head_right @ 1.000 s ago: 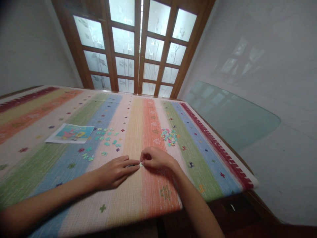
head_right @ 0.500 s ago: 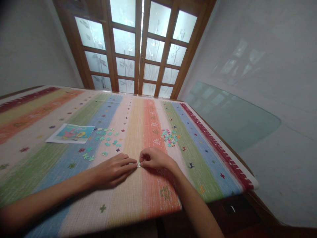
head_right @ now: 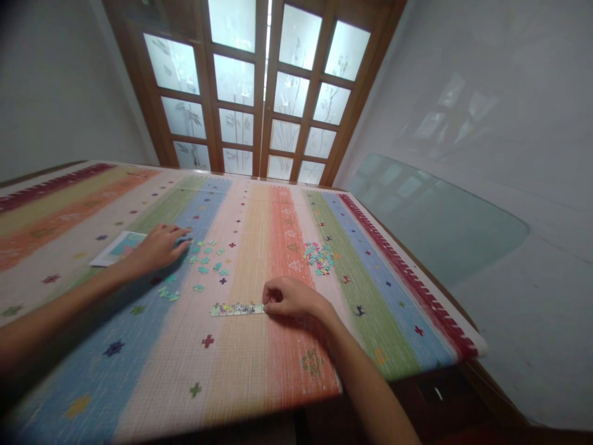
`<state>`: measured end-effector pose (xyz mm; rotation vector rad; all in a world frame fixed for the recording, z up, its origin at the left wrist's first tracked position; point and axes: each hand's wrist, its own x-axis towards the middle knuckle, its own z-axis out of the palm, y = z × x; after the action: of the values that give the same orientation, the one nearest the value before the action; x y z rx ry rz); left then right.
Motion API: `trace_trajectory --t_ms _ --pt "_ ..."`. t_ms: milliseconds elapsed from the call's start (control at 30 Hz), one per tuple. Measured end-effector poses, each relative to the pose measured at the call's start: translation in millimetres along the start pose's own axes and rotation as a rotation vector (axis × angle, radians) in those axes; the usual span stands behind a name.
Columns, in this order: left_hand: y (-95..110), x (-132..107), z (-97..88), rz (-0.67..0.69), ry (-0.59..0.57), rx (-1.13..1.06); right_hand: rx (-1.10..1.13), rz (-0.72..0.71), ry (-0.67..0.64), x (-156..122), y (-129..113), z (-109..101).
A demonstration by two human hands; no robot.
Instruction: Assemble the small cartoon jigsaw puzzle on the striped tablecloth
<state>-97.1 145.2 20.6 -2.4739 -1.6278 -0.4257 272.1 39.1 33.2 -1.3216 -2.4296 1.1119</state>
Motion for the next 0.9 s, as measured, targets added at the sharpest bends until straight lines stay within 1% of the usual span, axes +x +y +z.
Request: trace_trajectory --t_ms 67,133,300,400,533,600,667,767,800,867,900 --pt "-8.1 3.3 4.8 -0.037 -0.044 -0.046 0.003 0.004 -0.003 0.5 0.2 0.2" --pt "-10.6 4.7 9.1 -0.056 -0.057 -0.081 0.009 0.006 -0.010 0.6 -0.2 0.3" --pt "-11.1 8.7 14.1 -0.094 -0.035 -0.146 0.006 0.013 -0.008 -0.1 -2.1 -0.3" --pt "-12.0 11.8 11.3 -0.126 -0.022 -0.199 0.003 0.013 -0.012 -0.3 -1.9 -0.3" --pt "-7.6 9.7 0.3 -0.144 -0.004 -0.284 0.003 0.014 -0.011 0.3 0.2 0.1" --pt "-0.3 4.4 -7.1 -0.148 -0.003 -0.358 0.008 0.013 -0.014 0.6 0.8 0.1" --pt "11.0 -4.3 -14.6 -0.139 -0.010 -0.505 0.012 0.011 -0.015 0.8 0.6 0.0" --pt "33.8 -24.7 -23.2 -0.036 -0.068 -0.630 0.014 0.013 -0.014 0.4 -0.5 0.0" --pt "42.1 -33.1 -24.9 0.020 -0.084 -0.664 0.013 0.015 -0.013 0.3 -0.8 0.1" --pt "58.1 -51.1 -26.1 0.131 -0.126 -0.737 0.010 0.015 -0.008 0.1 -0.7 0.3" --pt "65.4 -60.1 -25.6 0.165 -0.155 -0.769 0.008 0.014 -0.004 0.2 -0.3 0.5"
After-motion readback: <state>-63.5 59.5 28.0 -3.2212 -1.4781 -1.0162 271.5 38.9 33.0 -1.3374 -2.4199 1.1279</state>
